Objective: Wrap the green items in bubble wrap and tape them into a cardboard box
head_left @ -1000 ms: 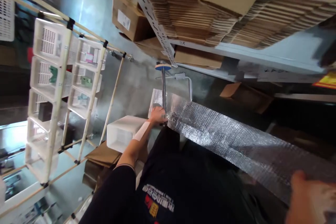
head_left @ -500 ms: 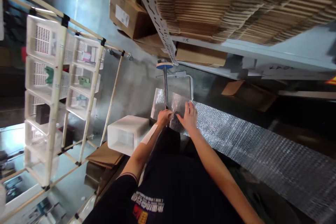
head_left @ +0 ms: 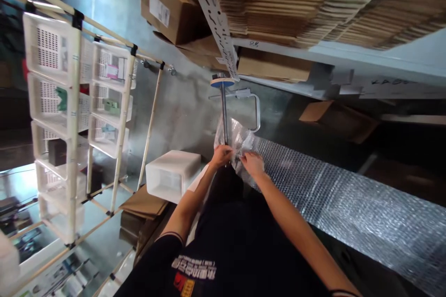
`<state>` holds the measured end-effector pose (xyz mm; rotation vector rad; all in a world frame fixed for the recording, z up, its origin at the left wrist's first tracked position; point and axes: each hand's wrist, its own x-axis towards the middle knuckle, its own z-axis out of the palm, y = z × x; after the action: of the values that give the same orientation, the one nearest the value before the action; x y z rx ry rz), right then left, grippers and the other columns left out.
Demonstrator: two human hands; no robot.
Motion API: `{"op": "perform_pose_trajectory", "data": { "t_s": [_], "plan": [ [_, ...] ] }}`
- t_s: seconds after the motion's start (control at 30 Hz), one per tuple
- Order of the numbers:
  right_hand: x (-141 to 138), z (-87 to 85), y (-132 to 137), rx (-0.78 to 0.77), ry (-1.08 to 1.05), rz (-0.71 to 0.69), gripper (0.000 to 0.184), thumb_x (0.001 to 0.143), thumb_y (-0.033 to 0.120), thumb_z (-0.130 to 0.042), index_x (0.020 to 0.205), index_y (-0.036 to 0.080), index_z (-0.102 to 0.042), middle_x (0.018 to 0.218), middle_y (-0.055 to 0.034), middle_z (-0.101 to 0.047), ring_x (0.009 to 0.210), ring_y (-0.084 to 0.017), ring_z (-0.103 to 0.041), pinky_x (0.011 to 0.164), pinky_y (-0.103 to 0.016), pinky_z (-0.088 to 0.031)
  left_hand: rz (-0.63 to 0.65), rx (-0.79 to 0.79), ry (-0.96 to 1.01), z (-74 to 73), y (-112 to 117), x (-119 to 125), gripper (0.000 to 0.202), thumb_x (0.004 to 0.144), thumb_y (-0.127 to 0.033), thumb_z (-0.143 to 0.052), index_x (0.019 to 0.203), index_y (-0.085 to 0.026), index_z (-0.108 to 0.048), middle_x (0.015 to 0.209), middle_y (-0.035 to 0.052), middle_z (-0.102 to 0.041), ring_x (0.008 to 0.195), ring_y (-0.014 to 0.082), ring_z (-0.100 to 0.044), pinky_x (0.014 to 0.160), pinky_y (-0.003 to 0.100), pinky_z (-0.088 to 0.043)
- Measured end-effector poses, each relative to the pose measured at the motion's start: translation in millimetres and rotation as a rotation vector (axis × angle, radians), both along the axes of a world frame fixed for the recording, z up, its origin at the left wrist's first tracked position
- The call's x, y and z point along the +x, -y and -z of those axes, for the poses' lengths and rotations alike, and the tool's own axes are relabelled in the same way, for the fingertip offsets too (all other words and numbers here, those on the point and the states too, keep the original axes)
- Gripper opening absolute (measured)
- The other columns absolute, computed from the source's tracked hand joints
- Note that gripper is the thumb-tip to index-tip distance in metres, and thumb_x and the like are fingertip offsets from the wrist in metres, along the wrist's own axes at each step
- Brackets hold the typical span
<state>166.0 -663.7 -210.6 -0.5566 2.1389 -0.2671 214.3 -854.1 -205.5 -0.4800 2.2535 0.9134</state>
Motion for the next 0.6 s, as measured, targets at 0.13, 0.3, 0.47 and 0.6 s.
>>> {"op": "perform_pose_trajectory", "data": {
  "t_s": [0.13, 0.3, 0.47, 0.6],
  "plan": [
    [-29.4, 8.2, -19.7, -0.075, 0.056, -0.09, 0.033, 0.109, 0.041, -0.055, 0.107, 0.02, -0.081, 0.111, -0.0135, -0.082, 0.106, -0.027, -0.072, 0.093, -0.033, -0.044, 0.006, 0.002, 0.021, -1.3, 13.5, -1.4, 0.015, 0.1, -0.026, -0.068, 0.093, -0.023, -0.08, 0.107, 0.0025, -0.082, 0.116, 0.0219, -0.066, 0.12, 0.041, -0.033],
    [-36.3, 5.2, -26.0, -0.088, 0.113, -0.099, 0.035, 0.11, 0.04, -0.054, 0.103, 0.02, -0.081, 0.112, -0.0144, -0.082, 0.105, -0.027, -0.073, 0.09, -0.032, -0.044, 0.111, 0.06, 0.034, 0.6, 26.9, -10.9, 0.015, 0.1, -0.03, -0.068, 0.093, -0.025, -0.081, 0.103, 0.0012, -0.081, 0.117, 0.0211, -0.064, 0.125, 0.043, -0.026],
    [-40.3, -5.5, -25.8, -0.134, 0.26, -0.065, 0.029, 0.102, 0.042, -0.066, 0.085, 0.022, -0.078, 0.092, -0.0065, -0.082, 0.082, -0.021, -0.073, 0.07, -0.028, -0.042, 0.126, 0.077, 0.022, 3.5, 36.3, -0.5, 0.012, 0.094, -0.031, -0.077, 0.086, -0.023, -0.083, 0.113, 0.006, -0.078, 0.116, 0.0242, -0.064, 0.114, 0.042, -0.04],
    [-100.0, 9.0, -3.0, -0.371, 0.328, 0.343, 0.038, 0.1, 0.054, -0.064, 0.082, 0.021, -0.073, 0.073, -0.003, -0.073, 0.07, -0.02, -0.068, 0.068, -0.028, -0.046, 0.107, 0.173, -0.009, 7.0, 24.3, 26.1, 0.012, 0.092, -0.029, -0.077, 0.083, -0.022, -0.081, 0.103, 0.0062, -0.077, 0.103, 0.0219, -0.066, 0.101, 0.035, -0.049]
  ]
}}
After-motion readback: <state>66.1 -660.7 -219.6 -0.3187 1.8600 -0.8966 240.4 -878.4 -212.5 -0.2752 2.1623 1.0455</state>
